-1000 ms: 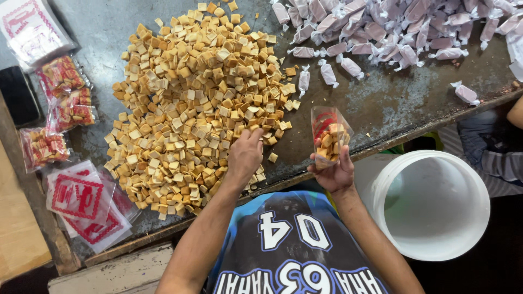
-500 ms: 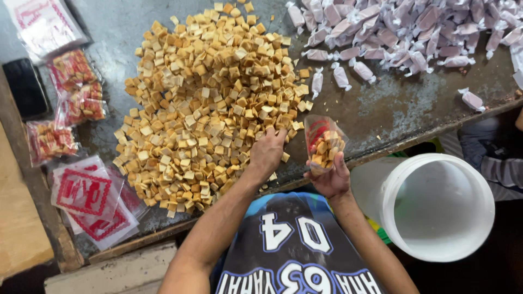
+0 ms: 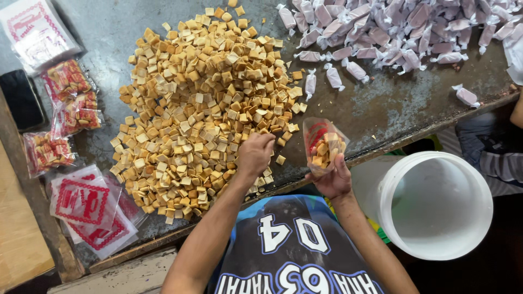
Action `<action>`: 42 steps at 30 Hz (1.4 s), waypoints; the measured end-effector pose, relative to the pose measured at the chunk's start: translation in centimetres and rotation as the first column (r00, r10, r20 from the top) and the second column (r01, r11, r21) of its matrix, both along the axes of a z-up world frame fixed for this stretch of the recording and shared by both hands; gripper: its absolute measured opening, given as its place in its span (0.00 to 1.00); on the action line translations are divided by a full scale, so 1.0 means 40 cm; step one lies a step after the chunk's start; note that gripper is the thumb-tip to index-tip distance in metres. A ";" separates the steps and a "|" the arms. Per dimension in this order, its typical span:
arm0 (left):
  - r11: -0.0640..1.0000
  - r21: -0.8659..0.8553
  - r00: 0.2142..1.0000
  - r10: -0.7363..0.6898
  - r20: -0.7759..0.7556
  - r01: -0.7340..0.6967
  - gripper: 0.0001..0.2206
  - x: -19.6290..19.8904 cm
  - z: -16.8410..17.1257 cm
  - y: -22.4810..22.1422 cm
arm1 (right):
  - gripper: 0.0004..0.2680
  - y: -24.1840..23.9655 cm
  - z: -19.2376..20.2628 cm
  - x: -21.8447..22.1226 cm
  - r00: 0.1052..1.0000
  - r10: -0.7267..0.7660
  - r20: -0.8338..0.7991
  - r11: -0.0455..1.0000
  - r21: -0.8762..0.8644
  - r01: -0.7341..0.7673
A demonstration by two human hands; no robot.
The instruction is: The person scoops small square food items into small plastic bags and places the filled bags into a cardboard box.
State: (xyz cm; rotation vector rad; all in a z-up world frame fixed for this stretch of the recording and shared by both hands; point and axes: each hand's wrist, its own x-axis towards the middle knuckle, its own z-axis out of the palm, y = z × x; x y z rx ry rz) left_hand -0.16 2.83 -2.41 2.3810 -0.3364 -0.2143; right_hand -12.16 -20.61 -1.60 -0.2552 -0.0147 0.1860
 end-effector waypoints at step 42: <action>0.715 -0.426 0.808 0.336 -0.484 -0.554 0.08 -0.016 0.503 -0.011 | 0.22 0.152 0.456 0.230 0.998 0.057 -0.024 0.572 -0.819 -0.052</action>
